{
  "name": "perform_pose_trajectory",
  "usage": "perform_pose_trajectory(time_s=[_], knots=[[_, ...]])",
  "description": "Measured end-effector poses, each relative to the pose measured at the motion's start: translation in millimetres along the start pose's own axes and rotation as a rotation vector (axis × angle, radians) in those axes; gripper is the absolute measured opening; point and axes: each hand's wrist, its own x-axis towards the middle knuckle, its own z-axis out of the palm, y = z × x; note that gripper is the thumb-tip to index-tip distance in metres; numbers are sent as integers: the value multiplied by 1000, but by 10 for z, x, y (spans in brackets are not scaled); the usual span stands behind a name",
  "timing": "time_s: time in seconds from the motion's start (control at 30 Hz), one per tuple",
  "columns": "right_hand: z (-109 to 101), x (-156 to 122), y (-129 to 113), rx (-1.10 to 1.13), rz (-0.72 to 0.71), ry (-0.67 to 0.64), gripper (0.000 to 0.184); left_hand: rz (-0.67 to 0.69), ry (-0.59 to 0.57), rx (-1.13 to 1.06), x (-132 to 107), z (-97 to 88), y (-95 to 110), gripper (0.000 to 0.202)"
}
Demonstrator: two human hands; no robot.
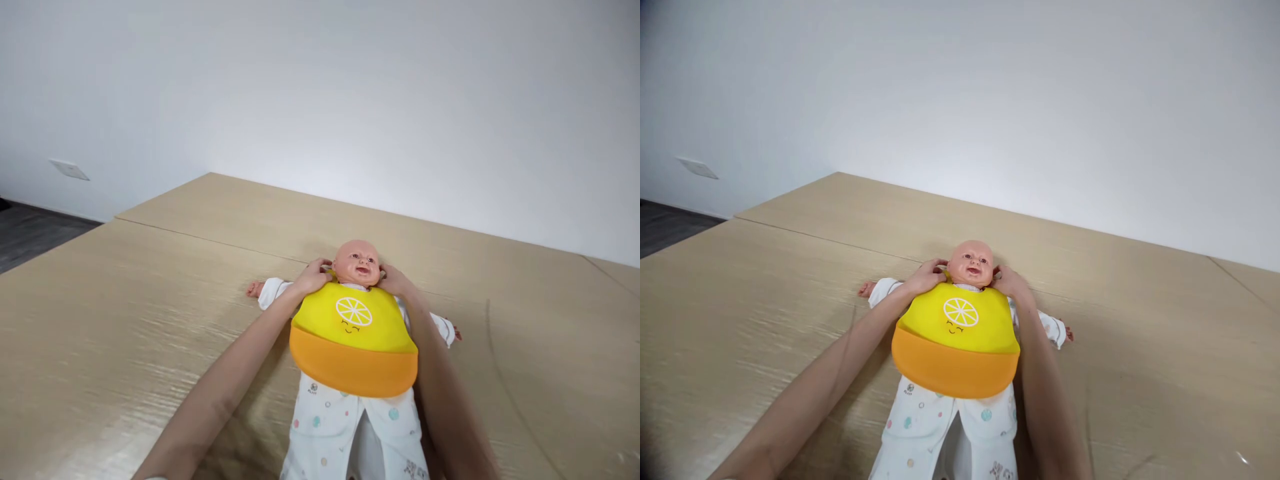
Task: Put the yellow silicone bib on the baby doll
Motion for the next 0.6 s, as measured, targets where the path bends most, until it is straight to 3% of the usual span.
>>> perform_pose_trajectory(time_s=[0.13, 0.37, 0.6], knots=[[48, -16, -5, -202, 76, 42, 38, 38, -19, 37, -39, -18, 45, 38], [49, -115, -139, -279, 126, 56, 36, 111, -70, -1, -94, -48, 85, 22], [65, -125, -83, -209, 135, 124, 34, 43, 80, 25, 0, -32, -21, 26]])
